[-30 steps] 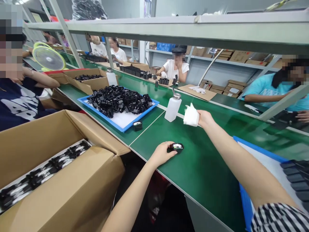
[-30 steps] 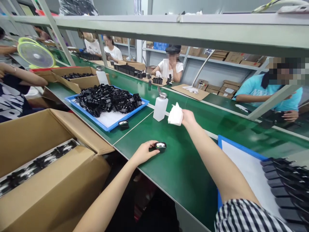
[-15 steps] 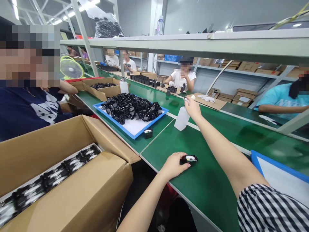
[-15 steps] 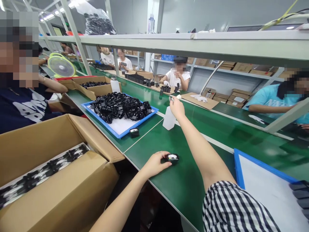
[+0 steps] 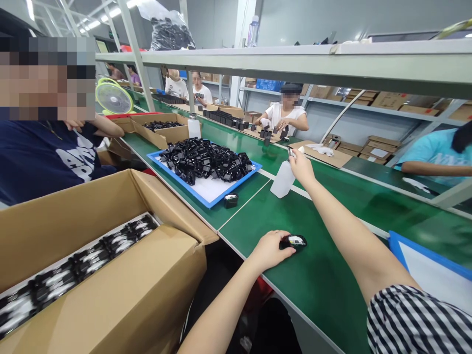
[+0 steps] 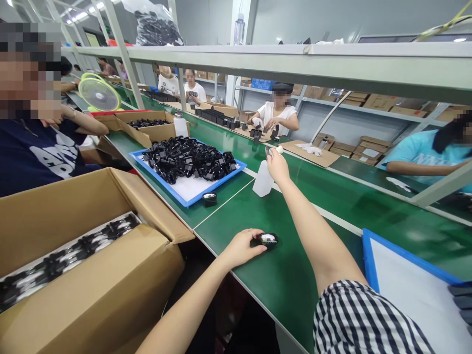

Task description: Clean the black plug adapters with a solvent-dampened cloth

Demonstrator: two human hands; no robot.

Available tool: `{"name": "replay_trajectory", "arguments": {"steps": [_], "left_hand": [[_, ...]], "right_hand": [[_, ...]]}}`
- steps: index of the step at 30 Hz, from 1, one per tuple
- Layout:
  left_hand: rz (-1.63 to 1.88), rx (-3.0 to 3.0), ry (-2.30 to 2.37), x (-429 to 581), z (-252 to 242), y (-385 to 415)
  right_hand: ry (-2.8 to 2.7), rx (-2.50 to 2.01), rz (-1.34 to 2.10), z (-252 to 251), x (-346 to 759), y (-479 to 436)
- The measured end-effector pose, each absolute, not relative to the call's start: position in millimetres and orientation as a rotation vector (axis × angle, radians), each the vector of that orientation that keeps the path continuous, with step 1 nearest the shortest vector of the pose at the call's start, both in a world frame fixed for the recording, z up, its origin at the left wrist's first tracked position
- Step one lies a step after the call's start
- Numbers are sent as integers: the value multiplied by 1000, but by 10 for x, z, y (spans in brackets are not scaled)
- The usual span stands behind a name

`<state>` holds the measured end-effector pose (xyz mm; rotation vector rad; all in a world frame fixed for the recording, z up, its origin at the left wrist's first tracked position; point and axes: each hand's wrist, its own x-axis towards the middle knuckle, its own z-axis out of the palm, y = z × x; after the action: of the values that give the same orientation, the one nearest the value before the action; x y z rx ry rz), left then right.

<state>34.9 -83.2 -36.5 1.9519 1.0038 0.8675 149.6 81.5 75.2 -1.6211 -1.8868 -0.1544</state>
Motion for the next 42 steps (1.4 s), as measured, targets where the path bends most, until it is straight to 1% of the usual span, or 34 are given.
{"name": "replay_trajectory", "arguments": {"steps": [9, 15, 28, 32, 38, 40, 42], "left_hand": [[859, 1927, 1016, 336, -399, -820], [873, 1937, 1010, 333, -395, -828], [849, 1974, 1007, 331, -390, -824], [852, 1979, 1005, 329, -389, -829], [847, 1979, 1010, 325, -386, -835], [846, 1976, 1012, 325, -390, -836], [846, 1972, 1015, 324, -390, -836]], "right_hand": [[-1901, -1552, -157, 717, 1520, 880], [-1788, -1515, -97, 705, 1627, 971], [-1814, -1529, -106, 693, 1595, 876], [-1837, -1530, -153, 701, 1591, 846], [-1930, -1521, -325, 691, 1552, 711], [-1892, -1513, -285, 705, 1567, 712], [-1805, -1511, -168, 740, 1600, 746]]}}
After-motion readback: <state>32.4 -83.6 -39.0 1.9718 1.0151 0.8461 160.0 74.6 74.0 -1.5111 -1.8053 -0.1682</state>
